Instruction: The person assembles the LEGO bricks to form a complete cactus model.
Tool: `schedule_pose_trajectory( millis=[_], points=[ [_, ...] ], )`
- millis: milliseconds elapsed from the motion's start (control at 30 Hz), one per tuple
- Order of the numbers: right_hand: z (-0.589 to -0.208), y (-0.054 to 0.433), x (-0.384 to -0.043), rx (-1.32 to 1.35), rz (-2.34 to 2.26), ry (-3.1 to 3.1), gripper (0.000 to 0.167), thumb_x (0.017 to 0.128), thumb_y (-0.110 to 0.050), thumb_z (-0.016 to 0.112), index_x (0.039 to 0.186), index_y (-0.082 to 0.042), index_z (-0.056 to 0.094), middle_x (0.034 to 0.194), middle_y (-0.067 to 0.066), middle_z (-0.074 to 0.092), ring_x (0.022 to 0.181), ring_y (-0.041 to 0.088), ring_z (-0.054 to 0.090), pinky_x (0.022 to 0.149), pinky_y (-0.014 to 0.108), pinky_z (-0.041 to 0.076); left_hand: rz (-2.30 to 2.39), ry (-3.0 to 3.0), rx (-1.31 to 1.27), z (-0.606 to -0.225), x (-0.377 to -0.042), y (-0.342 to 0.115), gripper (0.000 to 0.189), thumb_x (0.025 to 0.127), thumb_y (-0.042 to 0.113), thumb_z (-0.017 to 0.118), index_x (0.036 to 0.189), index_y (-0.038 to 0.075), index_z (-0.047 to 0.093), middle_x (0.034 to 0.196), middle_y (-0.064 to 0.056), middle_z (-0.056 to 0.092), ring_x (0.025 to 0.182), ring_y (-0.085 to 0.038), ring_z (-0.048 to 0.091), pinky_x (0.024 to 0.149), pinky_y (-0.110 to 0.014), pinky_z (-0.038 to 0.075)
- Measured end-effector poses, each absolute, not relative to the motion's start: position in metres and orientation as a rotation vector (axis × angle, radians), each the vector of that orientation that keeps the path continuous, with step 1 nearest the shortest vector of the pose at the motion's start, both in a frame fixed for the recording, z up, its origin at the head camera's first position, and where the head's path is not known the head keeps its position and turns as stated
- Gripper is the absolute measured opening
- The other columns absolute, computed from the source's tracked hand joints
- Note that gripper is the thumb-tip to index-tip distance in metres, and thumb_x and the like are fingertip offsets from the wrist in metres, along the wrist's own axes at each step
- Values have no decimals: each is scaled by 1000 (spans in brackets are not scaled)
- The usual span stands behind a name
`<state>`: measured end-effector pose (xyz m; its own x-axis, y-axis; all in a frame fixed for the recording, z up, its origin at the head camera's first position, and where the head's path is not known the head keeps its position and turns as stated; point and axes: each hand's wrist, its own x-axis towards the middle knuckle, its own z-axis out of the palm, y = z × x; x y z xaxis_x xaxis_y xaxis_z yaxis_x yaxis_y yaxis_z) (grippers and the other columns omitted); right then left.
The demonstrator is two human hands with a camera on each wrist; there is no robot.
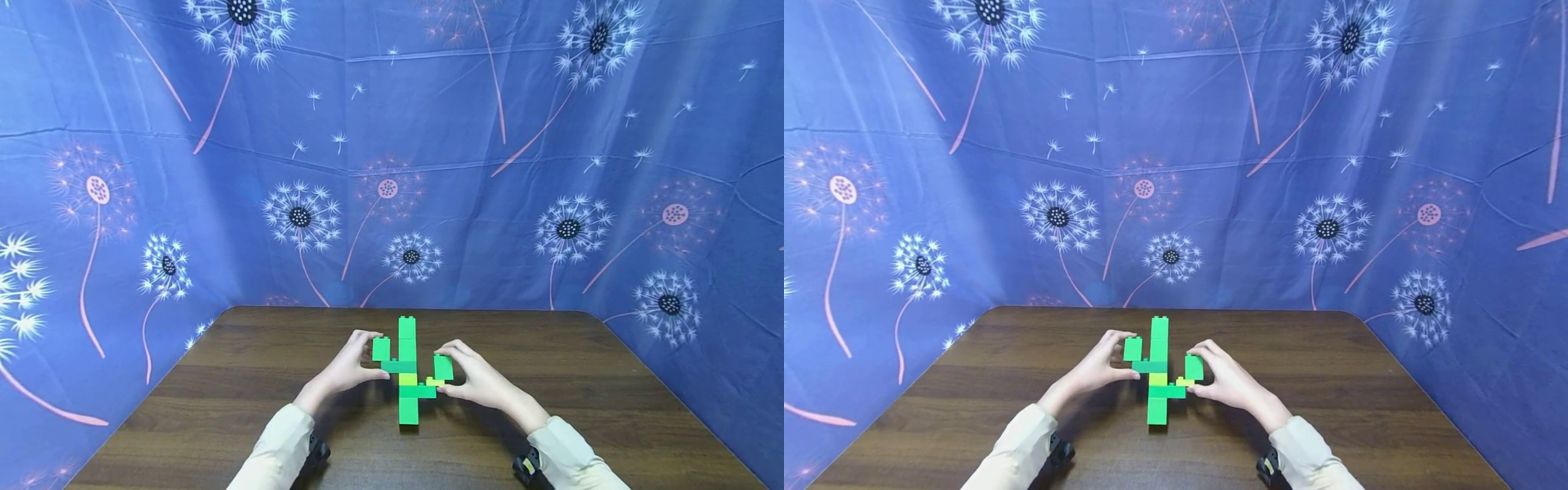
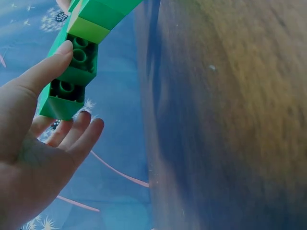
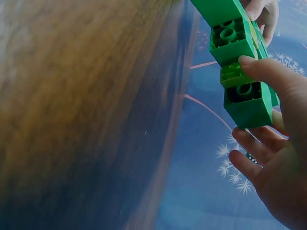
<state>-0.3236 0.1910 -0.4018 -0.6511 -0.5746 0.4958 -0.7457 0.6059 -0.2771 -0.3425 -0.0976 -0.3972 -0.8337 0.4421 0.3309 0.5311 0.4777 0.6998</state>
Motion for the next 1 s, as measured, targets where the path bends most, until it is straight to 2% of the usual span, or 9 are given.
schedule_pose_trajectory(
  millis=[200,333,567,767,1000],
  points=[
    [-402,191,-326,1031,708,-2606,58,78,-27,76,127,-5,53,118,2,54,110,21,56,88,40,48,-1229,-2668,-853,-400,-345,-98,76,76,24,79,136,1,39,118,-12,45,96,-17,49,83,-33,49],
    [-404,191,-326,1025,712,-2655,59,79,-27,74,129,-3,52,119,5,56,112,23,55,90,41,47,-1241,-2700,-833,-403,-346,-99,76,77,27,78,136,1,39,119,-16,48,100,-20,52,81,-34,48],
    [-406,192,-328,1030,711,-2660,57,81,-30,73,127,-3,53,119,7,58,112,27,56,90,45,46,-1213,-2747,-806,-407,-350,-99,78,77,33,77,138,1,40,127,-19,49,109,-28,54,87,-42,48],
    [-406,193,-330,1024,684,-2718,57,81,-32,72,126,-3,54,122,10,59,115,29,55,92,47,45,-1115,-2806,-799,-407,-352,-99,77,77,35,77,137,3,43,132,-20,49,119,-34,50,95,-49,43],
    [-405,194,-332,1025,714,-2787,58,81,-31,72,126,2,54,123,14,60,112,32,56,89,46,46,-1225,-2832,-813,-409,-352,-98,76,77,28,77,136,-5,41,126,-21,55,108,-33,59,87,-45,48]
  ],
)
